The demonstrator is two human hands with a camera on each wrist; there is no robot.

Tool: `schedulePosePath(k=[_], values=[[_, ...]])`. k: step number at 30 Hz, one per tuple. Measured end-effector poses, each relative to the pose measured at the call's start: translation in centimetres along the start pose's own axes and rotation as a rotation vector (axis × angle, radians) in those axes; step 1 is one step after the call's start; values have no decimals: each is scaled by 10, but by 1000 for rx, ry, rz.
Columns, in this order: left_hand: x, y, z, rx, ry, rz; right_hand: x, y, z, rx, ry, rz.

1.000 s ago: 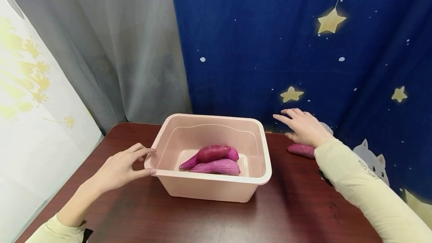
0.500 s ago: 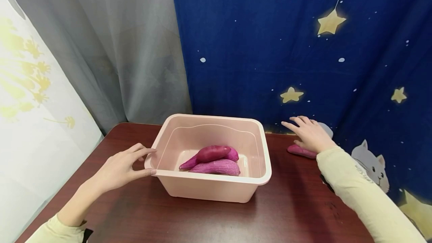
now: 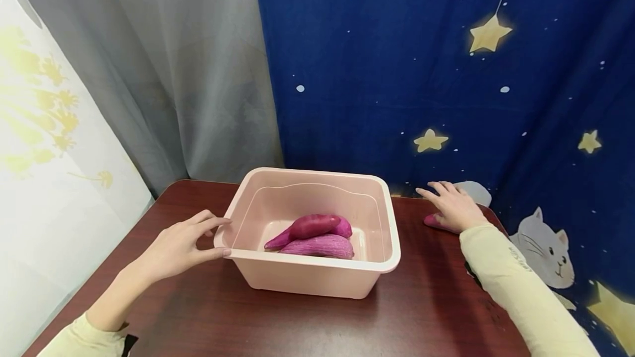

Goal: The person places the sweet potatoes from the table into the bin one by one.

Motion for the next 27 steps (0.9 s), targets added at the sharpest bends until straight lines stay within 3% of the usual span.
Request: schedulePosePath(k=[11,27], values=[[1,0,0,-10,-1,1,21,5,-6,29,-12,-14],[0,0,0,-4,-6,-3,44,11,-15,113,3,93]])
Point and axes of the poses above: each hand's wrist, its own y-axis away from the middle knuckle, its own x-axis out of the palm, z = x × y, the point moved 5 cm from there along -y, towards the middle knuckle
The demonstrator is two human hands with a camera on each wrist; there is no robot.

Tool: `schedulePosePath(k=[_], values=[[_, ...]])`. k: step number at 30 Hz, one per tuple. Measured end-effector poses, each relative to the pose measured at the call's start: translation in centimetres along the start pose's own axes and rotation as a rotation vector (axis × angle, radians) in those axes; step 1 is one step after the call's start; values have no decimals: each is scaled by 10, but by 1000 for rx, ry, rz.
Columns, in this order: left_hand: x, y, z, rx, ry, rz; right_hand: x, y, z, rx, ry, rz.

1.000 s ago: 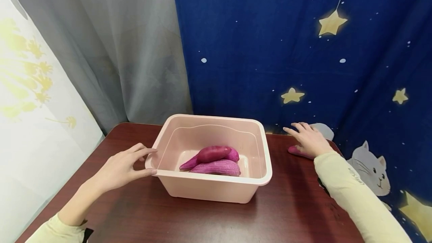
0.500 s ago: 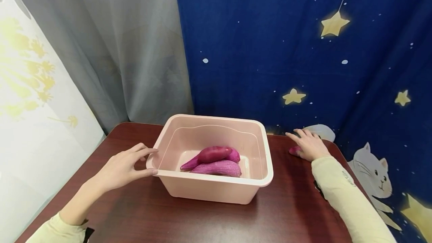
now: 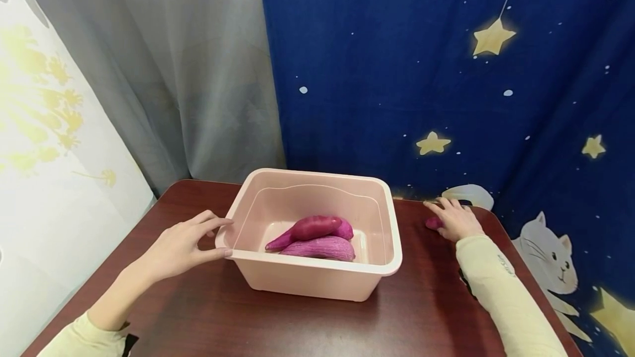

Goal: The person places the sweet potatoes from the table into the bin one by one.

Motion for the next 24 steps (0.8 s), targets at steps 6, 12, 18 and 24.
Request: schedulePosePath(k=[6,12,18,24], values=[[0,0,0,-1,2,3,13,-1,-5,36,-17,52],[-1,0,0,-5,-1,1,20,-3,-7,37,-27,51],[-1,-1,1,-1,-3,2,29,-5,-10,71,-39,88],[-1,-1,0,5,-2,6,37,-3,-10,105,-50,132]])
Point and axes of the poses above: each hand's wrist, its own y-axis away from the middle knuckle, its own x-axis out of the palm, z = x × y, the point moved 5 cm from there along -y, towards the middle knuckle
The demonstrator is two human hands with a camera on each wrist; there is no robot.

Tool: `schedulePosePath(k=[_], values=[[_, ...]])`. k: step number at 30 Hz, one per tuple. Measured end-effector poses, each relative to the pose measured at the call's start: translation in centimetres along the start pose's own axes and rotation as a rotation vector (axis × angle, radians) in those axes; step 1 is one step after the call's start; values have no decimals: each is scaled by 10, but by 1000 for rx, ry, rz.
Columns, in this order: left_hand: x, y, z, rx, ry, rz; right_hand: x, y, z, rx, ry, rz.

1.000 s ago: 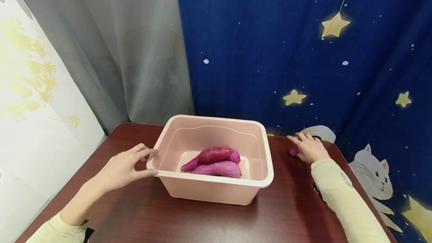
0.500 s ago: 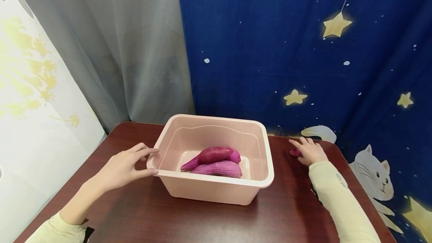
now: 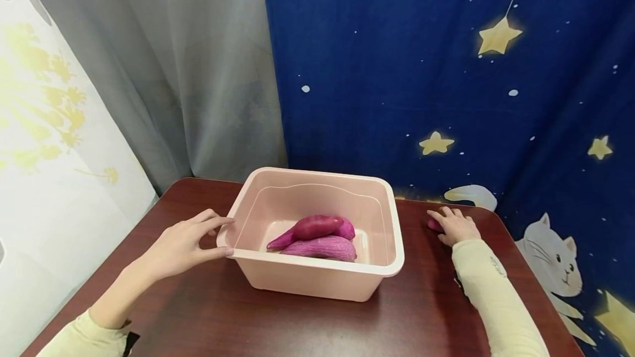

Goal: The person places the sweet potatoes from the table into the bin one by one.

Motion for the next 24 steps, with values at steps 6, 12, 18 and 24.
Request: schedulePosePath(k=[6,12,18,24], values=[[0,-1,1,-6,-2,3,3,-2,0,7,-1,-6],[1,-1,0,-5,3,9,7,-4,-1,19,5,0],[2,-1,1,-9,-6,13,9,-3,-2,36,-7,-5],[2,-1,1,-4,-4,9,12,-2,-5,55,-18,5]])
Point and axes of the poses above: each hand's wrist, its own y-axis away from the middle knuckle, its own x-axis out of the palm, z = x × y, the point moved 5 cm from there along -y, towards the middle knuckle
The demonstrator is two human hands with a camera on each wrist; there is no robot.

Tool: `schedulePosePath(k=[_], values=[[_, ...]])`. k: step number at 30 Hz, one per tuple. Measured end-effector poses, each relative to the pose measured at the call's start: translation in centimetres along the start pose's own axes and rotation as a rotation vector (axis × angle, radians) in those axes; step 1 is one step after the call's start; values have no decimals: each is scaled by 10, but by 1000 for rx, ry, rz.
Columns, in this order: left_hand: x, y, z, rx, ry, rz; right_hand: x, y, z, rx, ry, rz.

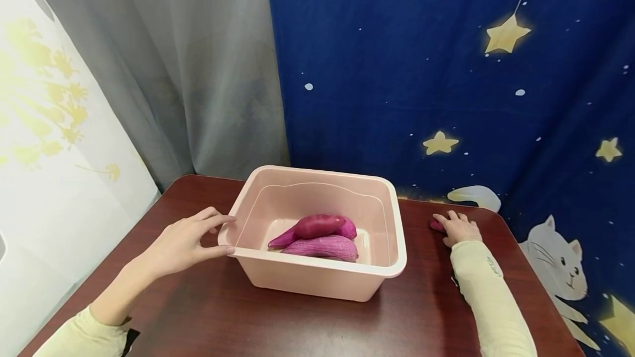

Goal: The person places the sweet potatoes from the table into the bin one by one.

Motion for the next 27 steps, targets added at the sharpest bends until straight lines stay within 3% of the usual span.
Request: schedulePosePath(k=[14,27], values=[[0,0,-1,8,6,0,3,3,-9,87,-35,38],[0,0,-2,5,6,7,8,2,-8,78,-38,27]])
Point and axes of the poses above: each hand's wrist, its own y-axis away from the middle knuckle, its own x-axis out of the palm, z = x × y, the point moved 5 cm from there along -y, towards the middle knuckle
